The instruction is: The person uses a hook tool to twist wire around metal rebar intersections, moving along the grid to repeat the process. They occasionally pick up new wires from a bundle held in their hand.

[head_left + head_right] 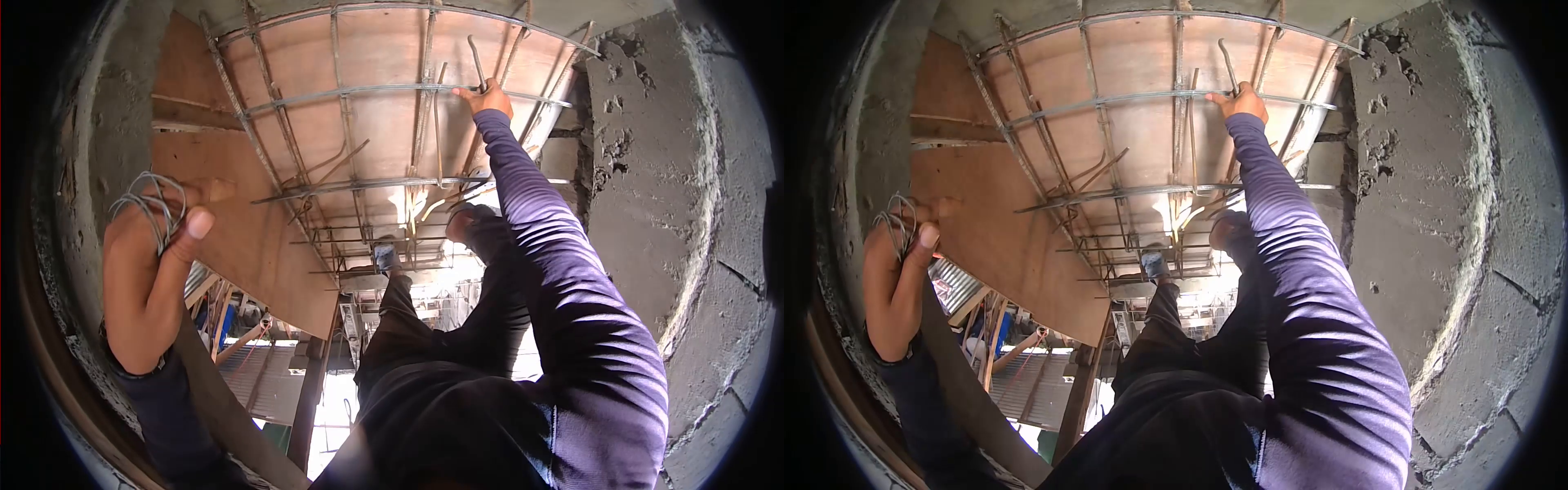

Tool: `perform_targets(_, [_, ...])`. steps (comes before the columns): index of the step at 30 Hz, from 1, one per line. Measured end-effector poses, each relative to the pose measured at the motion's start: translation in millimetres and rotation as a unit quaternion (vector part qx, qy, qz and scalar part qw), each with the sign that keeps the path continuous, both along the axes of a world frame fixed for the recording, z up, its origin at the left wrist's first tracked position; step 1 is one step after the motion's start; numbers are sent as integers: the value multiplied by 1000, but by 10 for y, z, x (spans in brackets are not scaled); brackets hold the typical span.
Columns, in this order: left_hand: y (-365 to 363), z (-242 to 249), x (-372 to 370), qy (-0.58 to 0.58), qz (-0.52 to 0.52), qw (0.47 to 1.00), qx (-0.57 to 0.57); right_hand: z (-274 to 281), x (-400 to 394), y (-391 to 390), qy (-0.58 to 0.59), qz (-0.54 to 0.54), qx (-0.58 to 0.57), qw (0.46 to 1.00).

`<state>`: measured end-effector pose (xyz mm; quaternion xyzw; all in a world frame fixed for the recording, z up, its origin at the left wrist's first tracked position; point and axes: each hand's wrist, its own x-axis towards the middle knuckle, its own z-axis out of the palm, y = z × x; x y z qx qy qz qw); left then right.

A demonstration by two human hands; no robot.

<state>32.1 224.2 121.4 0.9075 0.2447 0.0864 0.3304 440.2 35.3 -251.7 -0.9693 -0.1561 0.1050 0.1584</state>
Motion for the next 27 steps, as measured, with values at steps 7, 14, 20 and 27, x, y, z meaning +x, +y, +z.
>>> perform_targets(7, [59, 31, -7, 55, -15, 998, -23, 114, 276, 233, 52, 18, -97, 994])
perform_targets(14, [-8, -24, -74, -20, 9, 999, 32, 674, 4, -430, 52, 45, -5, 998])
perform_targets(20, [84, 12, -87, 45, -22, 999, 0, 1961, -475, -1830, -48, -2, 79, 996])
perform_targets(27, [170, -157, -162, -37, -88, 995, 1, 2471, -1930, -3828, -155, -99, 188, 965])
